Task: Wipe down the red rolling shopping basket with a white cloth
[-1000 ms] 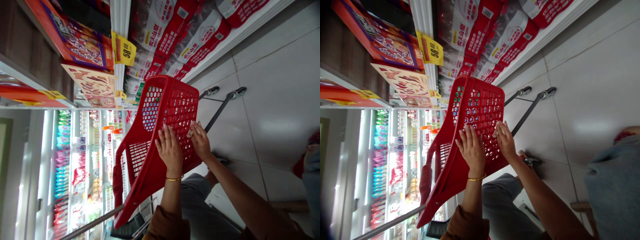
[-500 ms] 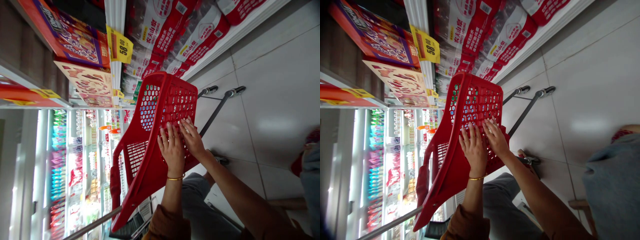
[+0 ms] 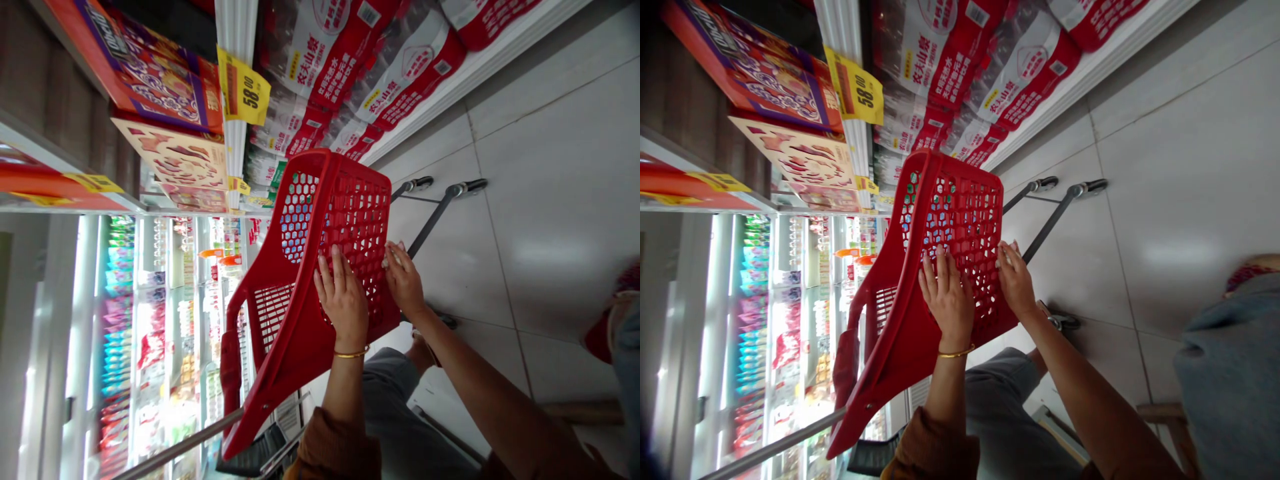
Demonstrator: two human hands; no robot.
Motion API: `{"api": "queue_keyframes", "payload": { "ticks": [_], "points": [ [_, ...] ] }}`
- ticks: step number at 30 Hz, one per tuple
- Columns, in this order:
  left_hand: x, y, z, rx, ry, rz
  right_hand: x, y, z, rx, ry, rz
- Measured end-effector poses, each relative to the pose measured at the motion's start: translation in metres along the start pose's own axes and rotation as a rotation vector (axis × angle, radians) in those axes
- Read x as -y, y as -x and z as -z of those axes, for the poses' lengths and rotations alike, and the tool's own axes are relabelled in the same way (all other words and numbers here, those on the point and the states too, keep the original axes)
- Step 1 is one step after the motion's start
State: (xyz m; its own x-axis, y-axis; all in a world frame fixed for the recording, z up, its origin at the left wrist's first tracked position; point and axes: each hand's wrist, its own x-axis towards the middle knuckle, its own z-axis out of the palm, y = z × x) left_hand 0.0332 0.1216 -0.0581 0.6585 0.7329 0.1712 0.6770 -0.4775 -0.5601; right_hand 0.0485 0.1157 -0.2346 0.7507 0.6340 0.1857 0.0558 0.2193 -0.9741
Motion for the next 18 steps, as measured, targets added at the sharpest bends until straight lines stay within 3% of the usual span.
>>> {"api": "queue_keyframes", "payload": {
  "ticks": [5, 13, 18],
  "points": [
    [-0.006, -0.003, -0.002, -0.029, -0.014, 0.088, -0.002, 0.002, 0.005, -0.025, 0.031, -0.038],
    [-0.012, -0.005, -0.006, -0.016, -0.012, 0.130, 0.039, -0.032, 0.020, -0.151, -0.018, 0.029],
    [-0.012, 0.000, -0.004, -0.027, -0.031, 0.118, 0.054, -0.040, 0.028, -0.200, -0.012, 0.021]
  ]
}}
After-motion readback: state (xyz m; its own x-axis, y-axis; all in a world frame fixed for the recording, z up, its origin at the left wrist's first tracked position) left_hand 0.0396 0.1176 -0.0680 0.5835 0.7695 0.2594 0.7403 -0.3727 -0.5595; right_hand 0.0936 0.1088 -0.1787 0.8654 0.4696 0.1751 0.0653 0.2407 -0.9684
